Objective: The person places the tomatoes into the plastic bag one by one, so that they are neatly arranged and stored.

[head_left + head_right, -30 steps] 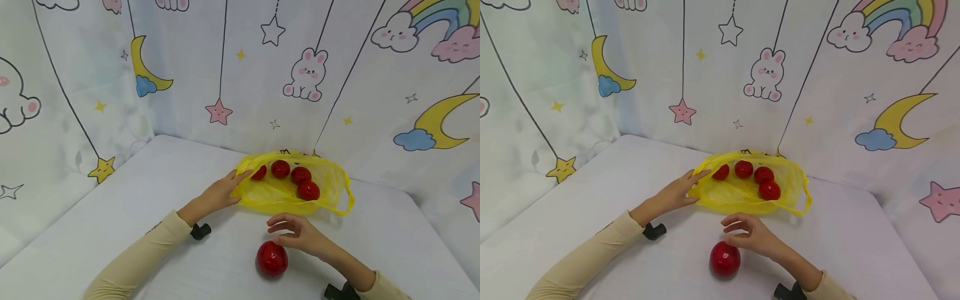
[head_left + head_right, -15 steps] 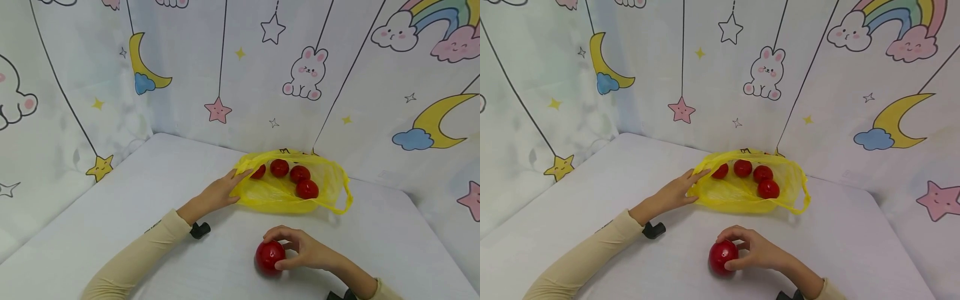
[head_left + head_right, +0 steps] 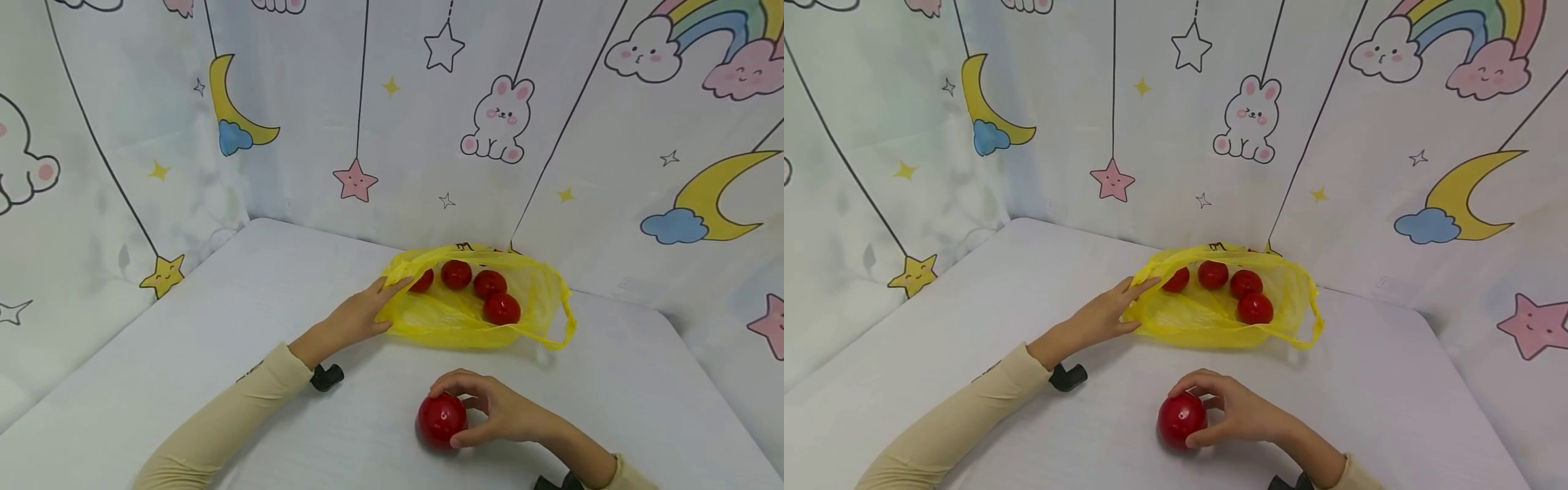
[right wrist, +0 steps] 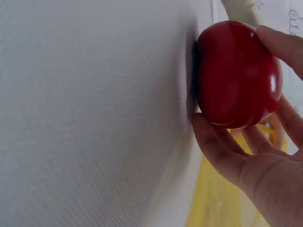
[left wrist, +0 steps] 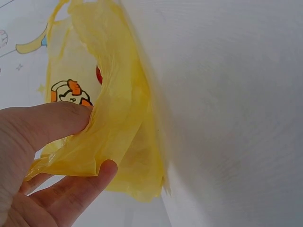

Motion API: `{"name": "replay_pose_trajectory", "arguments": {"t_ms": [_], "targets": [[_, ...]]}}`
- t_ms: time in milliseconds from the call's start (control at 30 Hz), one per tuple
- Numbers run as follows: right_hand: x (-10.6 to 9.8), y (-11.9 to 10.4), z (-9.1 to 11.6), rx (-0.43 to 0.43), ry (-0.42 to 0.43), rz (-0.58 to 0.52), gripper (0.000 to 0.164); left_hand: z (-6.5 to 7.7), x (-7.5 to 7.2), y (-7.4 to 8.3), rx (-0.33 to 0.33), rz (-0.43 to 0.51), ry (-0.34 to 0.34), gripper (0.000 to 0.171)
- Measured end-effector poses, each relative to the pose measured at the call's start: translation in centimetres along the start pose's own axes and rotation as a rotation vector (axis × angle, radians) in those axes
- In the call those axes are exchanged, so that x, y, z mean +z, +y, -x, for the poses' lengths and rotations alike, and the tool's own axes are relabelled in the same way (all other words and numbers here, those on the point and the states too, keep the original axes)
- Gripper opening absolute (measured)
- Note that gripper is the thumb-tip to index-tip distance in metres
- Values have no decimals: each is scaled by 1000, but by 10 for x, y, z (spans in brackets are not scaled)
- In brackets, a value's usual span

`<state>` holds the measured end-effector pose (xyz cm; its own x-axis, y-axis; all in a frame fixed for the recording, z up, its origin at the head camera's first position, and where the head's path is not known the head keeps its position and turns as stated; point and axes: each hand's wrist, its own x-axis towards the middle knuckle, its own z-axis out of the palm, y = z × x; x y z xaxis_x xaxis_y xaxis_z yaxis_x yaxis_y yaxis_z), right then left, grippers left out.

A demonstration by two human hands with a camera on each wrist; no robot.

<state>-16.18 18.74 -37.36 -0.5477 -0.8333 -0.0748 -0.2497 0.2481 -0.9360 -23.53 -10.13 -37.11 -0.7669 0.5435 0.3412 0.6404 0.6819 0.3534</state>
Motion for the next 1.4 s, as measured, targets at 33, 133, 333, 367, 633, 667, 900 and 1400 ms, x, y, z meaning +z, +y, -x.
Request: {"name": "replay_pose_trajectory", "arguments": {"t_ms": [33,133,333,367,633,667,900,1400], "targets": [[0,0,0,-6,1,-2,45,0,0,0,-4,3,-4,79],[0,0,-1,-23,11,-9,44,1,0,0,-17,15,-19,78],[-2,-1,-3,-32,54,-8,45,2,1,1,-11,16,-14,79],[-3,-2,-4,-32,63,-4,45,2,1,1,-10,16,-14,79],[-16,-10,-12,-5,147,34,49,1,2,0,-13,16,-21,80],[-18,-11,-13,1,160,42,50,1,3,0,-14,18,-20,80],[-37,-14,-19,67,247,49,55,1,3,0,-27,27,-31,80],[-76,-6,-32,155,525,64,58,0,0,1,-18,4,-28,80]]}}
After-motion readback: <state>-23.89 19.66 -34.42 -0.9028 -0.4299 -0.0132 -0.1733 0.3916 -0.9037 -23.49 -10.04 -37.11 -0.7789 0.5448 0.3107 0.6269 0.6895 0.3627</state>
